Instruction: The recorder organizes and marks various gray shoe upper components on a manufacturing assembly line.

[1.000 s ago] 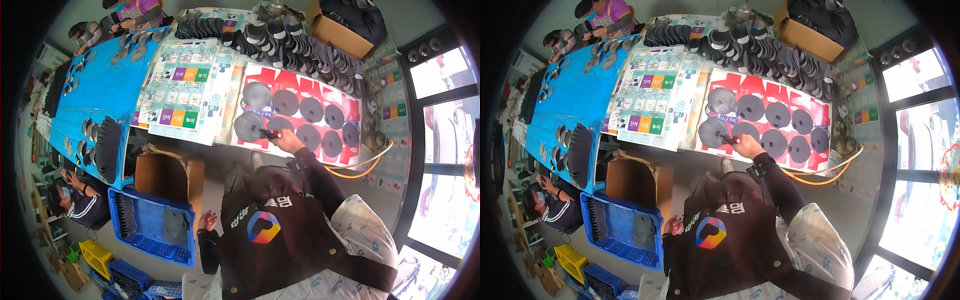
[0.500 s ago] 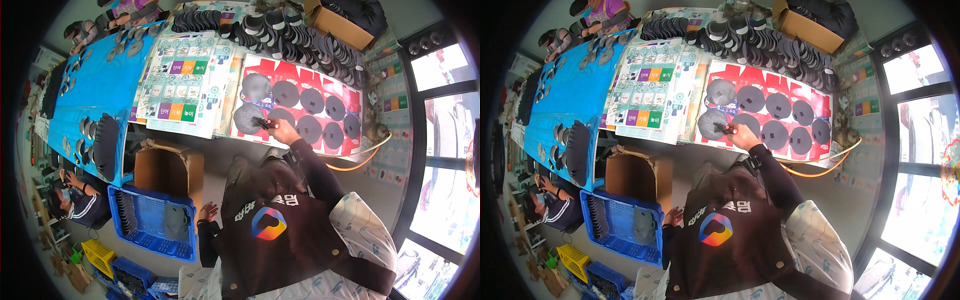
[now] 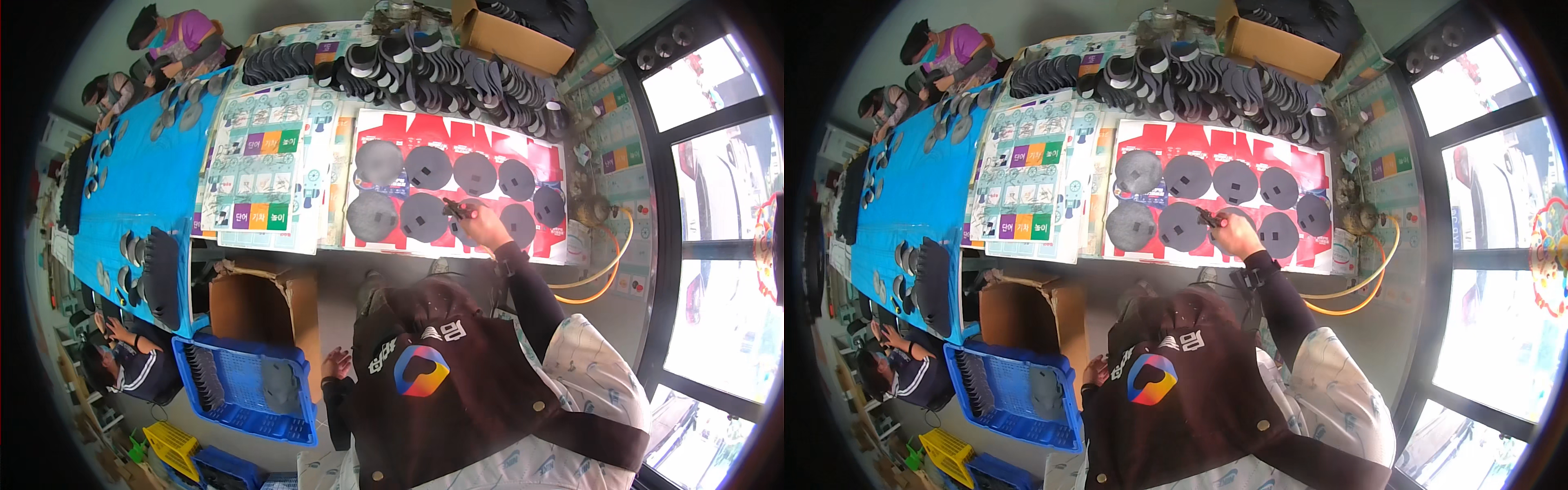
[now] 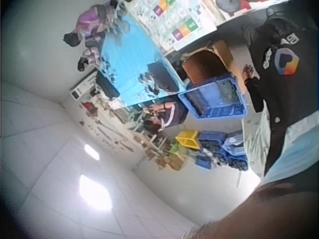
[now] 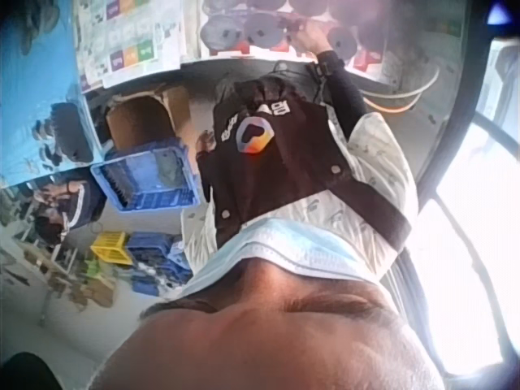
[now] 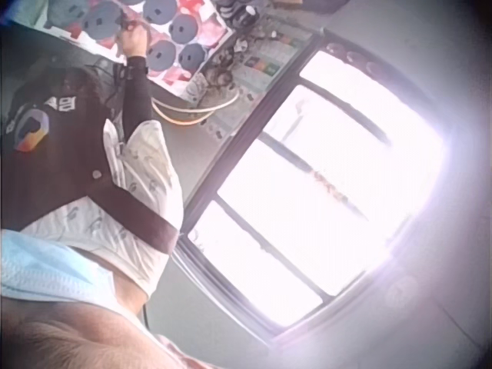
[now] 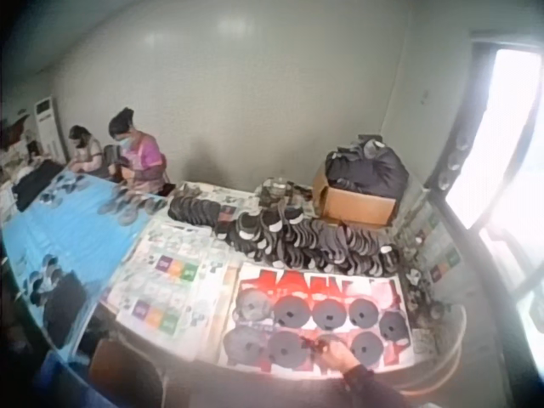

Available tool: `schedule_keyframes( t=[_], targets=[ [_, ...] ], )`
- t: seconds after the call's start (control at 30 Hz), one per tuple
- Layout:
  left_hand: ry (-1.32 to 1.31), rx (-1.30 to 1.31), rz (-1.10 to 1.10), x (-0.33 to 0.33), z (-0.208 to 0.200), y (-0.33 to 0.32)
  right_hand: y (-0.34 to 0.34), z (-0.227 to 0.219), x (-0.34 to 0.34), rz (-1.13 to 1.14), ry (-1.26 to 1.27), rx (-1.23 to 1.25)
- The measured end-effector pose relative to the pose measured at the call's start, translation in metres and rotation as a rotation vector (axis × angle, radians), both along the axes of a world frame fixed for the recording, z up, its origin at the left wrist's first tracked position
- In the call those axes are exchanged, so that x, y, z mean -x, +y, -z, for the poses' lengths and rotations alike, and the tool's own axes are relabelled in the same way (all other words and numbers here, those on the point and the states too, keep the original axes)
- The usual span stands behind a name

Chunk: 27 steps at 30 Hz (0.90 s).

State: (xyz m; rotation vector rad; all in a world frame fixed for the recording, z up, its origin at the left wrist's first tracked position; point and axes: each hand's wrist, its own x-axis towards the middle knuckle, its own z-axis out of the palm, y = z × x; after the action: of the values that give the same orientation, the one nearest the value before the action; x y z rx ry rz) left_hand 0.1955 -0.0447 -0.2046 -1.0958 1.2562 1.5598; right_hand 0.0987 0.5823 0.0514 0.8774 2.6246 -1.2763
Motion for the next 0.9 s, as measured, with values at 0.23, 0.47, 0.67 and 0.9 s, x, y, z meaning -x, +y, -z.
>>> schedule_keyframes(
  t=[0.23, 0.47, 0.67, 0.9],
  targets=[
    [0.068, -0.002, 0.170, 0.010, -0.020, 0.044, 0.015, 0.017, -0.005, -0.265, -0.102, 0.026],
    [0.093, -0.047, 0.056, 0.022, -0.029, 0.059, 0.023, 0.018, 0.006, -0.180, 0.086, 0.074],
    [0.104, 0.018, 0.053, 0.001, -0.033, 0.061, 0.024, 0.018, 0.016, -0.305, 0.036, -0.044],
    [0.118, 0.047, 0.150, -0.006, -0.045, 0.063, 0.025, 0.003, -0.023, -0.116, -0.100, -0.077]
  ],
)
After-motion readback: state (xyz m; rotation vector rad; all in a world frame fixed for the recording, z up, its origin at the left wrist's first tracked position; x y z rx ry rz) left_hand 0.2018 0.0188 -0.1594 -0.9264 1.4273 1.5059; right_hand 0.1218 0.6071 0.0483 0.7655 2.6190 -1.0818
